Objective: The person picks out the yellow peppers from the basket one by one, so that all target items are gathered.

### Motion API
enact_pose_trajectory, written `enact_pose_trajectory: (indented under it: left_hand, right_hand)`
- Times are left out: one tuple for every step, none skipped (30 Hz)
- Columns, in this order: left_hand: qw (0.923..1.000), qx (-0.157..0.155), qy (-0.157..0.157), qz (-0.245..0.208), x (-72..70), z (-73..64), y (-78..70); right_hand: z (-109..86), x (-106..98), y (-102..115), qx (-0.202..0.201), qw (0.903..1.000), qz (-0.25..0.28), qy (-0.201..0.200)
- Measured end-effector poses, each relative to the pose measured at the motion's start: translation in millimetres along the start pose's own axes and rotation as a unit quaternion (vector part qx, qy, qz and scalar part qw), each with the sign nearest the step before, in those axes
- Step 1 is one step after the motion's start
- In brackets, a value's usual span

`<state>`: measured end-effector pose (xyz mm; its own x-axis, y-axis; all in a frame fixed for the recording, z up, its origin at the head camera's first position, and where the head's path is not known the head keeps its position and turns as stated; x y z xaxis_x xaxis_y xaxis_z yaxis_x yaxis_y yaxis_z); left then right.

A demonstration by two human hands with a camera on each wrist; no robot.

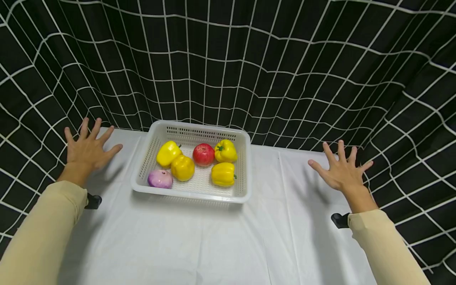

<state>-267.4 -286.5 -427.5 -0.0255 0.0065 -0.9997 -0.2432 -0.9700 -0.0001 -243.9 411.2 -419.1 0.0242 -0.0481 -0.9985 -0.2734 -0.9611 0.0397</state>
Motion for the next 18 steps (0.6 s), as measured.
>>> enact_pose_trajectory:
  left_hand:
    - [1.0000, 0.000, 0.000, 0.001, -0.4, -0.1, 0.1]
    - [1.0000, 0.000, 0.000, 0.000, -0.9, -0.3, 0.1]
    - [1.0000, 0.001, 0.000, 0.000, -1.3, -0.5, 0.2]
    - [1.0000, 0.002, 0.000, -0.001, -1.7, -0.8, 0.1]
    - [1.0000, 0.004, -0.001, -0.004, -2.2, -1.0, 0.0]
    - [1.0000, 0.006, -0.002, -0.004, -2.4, -1.1, 0.0]
    - [1.0000, 0.008, -0.003, -0.004, -2.8, -1.2, -0.2]
    - [0.9999, 0.010, -0.004, -0.005, -3.4, -1.4, -0.7]
    - [0.9999, 0.012, -0.006, -0.003, -3.8, -1.4, -1.0]
    - [0.9998, 0.015, -0.008, -0.003, -4.5, -1.3, -1.8]
    - [0.9998, 0.018, -0.011, -0.004, -5.4, -1.2, -2.7]
    - [0.9997, 0.021, -0.013, -0.003, -6.1, -0.9, -3.7]
    - [0.9996, 0.025, -0.014, -0.004, -7.3, -0.9, -5.3]
    - [0.9995, 0.028, -0.015, -0.002, -8.2, -0.7, -6.7]
    - [0.9994, 0.032, -0.016, 0.000, -8.9, -0.5, -8.4]
    - [0.9992, 0.036, -0.017, 0.002, -9.8, -0.4, -10.4]
    - [0.9990, 0.041, -0.018, 0.003, -10.5, -0.2, -12.4]
    - [0.9987, 0.046, -0.018, 0.006, -11.0, 0.1, -14.8]
  right_hand:
    - [-0.3, -0.9, 1.4, -0.003, 1.0000, 0.001, -0.002]
    - [-0.5, -2.0, 2.7, -0.006, 1.0000, 0.002, -0.004]
    - [-0.7, -3.3, 4.2, -0.008, 0.9999, 0.003, -0.007]
    - [-1.0, -4.6, 5.6, -0.011, 0.9999, 0.003, -0.010]
    - [-1.2, -5.9, 7.0, -0.013, 0.9998, 0.004, -0.012]
    - [-1.5, -7.0, 8.3, -0.016, 0.9998, 0.005, -0.012]
    - [-1.8, -8.2, 9.7, -0.019, 0.9997, 0.006, -0.013]
    - [-2.1, -9.4, 11.1, -0.021, 0.9997, 0.007, -0.014]
    - [-2.5, -10.4, 12.6, -0.024, 0.9996, 0.007, -0.014]
    - [-3.0, -11.4, 14.0, -0.026, 0.9995, 0.008, -0.014]
    - [-3.5, -12.4, 15.7, -0.029, 0.9994, 0.008, -0.014]
    - [-3.9, -13.4, 17.4, -0.032, 0.9994, 0.007, -0.014]
    - [-4.3, -14.4, 19.2, -0.035, 0.9993, 0.007, -0.014]
    - [-4.8, -15.3, 21.1, -0.038, 0.9991, 0.008, -0.014]
    - [-5.3, -16.4, 23.3, -0.042, 0.9990, 0.008, -0.013]
    - [-5.9, -17.4, 25.4, -0.045, 0.9989, 0.009, -0.013]
    - [-6.4, -18.3, 27.4, -0.048, 0.9987, 0.010, -0.012]
    - [-6.9, -19.4, 29.5, -0.051, 0.9986, 0.011, -0.011]
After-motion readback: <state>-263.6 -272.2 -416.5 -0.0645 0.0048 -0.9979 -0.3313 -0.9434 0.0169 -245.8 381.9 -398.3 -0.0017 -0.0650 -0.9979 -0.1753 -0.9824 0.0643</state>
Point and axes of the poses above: each hand's wrist, its own z-axis towards the middle knuckle, its own x-axis out of the palm, y = z × x, the point moved 4 cm from there along z, towards the middle knuckle, and after that the axes turned 11 degrees about x, right-handed, at the moved point
